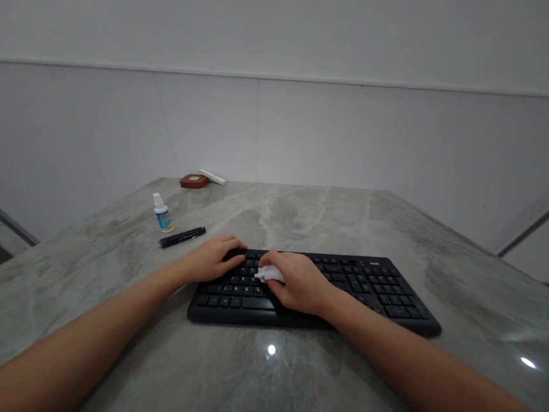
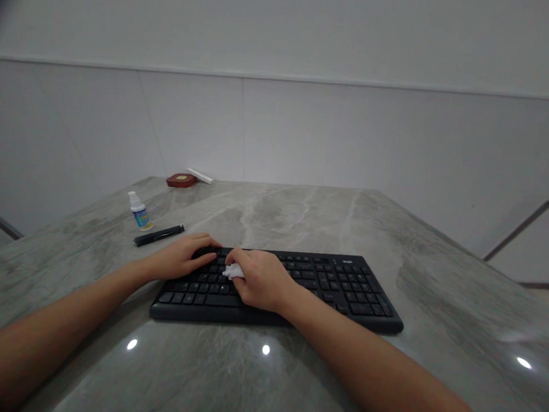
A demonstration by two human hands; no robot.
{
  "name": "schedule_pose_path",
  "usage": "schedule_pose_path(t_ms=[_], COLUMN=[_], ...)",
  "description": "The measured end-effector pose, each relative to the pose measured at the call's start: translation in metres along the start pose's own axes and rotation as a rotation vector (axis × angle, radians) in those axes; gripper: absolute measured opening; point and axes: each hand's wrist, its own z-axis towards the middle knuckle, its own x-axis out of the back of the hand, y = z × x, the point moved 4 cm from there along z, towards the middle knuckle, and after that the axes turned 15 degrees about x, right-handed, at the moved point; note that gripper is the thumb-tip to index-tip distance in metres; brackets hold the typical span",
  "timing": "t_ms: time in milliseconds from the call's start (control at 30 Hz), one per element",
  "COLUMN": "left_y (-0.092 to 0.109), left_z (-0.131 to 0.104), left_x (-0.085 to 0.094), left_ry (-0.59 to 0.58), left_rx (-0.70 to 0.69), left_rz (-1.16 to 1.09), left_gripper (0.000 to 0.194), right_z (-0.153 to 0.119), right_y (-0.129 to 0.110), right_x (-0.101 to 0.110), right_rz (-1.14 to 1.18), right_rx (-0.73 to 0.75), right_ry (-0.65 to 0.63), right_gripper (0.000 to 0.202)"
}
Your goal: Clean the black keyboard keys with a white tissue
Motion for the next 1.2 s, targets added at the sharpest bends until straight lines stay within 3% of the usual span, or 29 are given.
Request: schedule_pose_path(t_ms=[767, 1033, 1200], left_y=[-0.0014, 0.0015, 0.0008], left_z=[0.0001, -0.0008, -0.0009], left_x=[-0.0007, 0.0011, 0.0004], left_ry=[-0.005, -0.005, -0.002], left_rx=[0.001, -0.001, 0.000], left_rz=[-0.008, -0.009, -0.008], left_gripper=[0.023, 0.023, 0.023], right_z=[0.0014, 0.0003, 0.0018], right_y=[-0.0013, 0.0031, -0.0037], right_x=[0.0017, 0.0010, 0.0005], right_rz=[0.004, -0.008, 0.041], right_rx=[0.001, -0.061, 0.019], right_ry=[-0.012, 0.023, -0.025], right_gripper=[0.025, 0.026, 0.026])
